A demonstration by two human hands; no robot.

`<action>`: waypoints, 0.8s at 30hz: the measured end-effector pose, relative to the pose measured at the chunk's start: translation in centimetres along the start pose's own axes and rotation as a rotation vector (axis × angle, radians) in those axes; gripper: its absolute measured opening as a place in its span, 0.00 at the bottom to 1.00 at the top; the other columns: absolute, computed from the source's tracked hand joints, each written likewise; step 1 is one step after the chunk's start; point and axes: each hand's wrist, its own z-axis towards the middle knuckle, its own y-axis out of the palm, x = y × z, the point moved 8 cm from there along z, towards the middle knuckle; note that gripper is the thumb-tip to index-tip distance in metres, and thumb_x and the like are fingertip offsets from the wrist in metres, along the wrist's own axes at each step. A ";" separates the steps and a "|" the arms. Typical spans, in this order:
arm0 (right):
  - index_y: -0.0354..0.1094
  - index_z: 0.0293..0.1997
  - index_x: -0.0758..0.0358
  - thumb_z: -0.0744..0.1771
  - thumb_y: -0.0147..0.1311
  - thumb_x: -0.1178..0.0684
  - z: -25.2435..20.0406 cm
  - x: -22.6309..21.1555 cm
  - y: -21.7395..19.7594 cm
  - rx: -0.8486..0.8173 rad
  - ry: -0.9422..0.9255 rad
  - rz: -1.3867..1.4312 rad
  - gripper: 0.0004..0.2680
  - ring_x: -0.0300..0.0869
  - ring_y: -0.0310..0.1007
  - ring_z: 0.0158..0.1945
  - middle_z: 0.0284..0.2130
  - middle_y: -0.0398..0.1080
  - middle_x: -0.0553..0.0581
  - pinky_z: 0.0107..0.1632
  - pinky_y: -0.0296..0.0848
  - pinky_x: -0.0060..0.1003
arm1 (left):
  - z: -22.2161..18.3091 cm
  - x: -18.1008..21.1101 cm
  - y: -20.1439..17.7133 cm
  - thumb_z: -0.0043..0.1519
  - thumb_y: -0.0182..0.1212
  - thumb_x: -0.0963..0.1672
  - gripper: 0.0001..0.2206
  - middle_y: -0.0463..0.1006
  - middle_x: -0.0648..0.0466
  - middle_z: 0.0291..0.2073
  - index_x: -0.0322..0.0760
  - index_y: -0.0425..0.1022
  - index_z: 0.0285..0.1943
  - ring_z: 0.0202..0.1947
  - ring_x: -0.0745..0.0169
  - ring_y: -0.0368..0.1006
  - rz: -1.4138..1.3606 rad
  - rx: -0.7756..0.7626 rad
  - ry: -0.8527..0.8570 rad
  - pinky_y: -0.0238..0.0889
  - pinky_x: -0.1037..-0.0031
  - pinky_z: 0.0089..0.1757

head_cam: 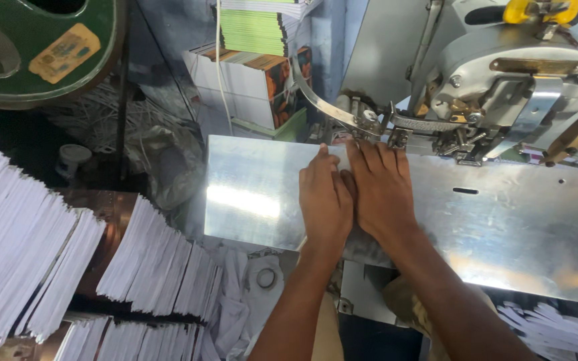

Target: The person picks up a book cover and a stack of pages, aligns them, and feeds them into a binding machine. The person repeats this process for multiple books, stacking the finished items on the right.

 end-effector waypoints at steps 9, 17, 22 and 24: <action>0.65 0.67 0.61 0.69 0.50 0.51 0.4 -0.3 0.1 0.030 0.053 0.004 0.18 0.55 0.63 0.60 0.52 0.66 0.62 0.68 0.54 0.54 | 0.2 -0.3 0.0 0.69 0.48 0.40 0.16 0.77 0.40 0.44 0.23 0.67 0.65 0.47 0.37 0.71 0.013 -0.026 -0.010 0.64 0.53 0.49; 0.68 0.60 0.63 0.66 0.54 0.50 0.7 -0.4 1.2 0.050 0.109 -0.121 0.16 0.56 0.64 0.61 0.52 0.67 0.62 0.70 0.54 0.57 | 1.2 -1.3 -1.2 0.65 0.54 0.40 0.14 0.82 0.44 0.42 0.29 0.73 0.58 0.42 0.41 0.73 -0.046 -0.180 -0.123 0.66 0.55 0.49; 0.68 0.60 0.69 0.69 0.55 0.42 0.6 -0.7 0.9 0.101 0.082 -0.142 0.19 0.59 0.64 0.59 0.50 0.68 0.65 0.67 0.56 0.59 | 1.4 -1.0 -3.2 0.61 0.59 0.40 0.12 0.77 0.40 0.55 0.31 0.75 0.53 0.50 0.38 0.71 -0.008 -0.156 -0.063 0.64 0.55 0.52; 0.69 0.59 0.68 0.70 0.55 0.41 0.7 -0.9 0.9 0.111 0.078 -0.144 0.19 0.59 0.64 0.58 0.49 0.68 0.65 0.66 0.57 0.59 | 1.6 -0.9 -4.2 0.61 0.61 0.40 0.11 0.74 0.38 0.61 0.32 0.76 0.52 0.56 0.36 0.69 0.024 -0.130 0.000 0.63 0.55 0.55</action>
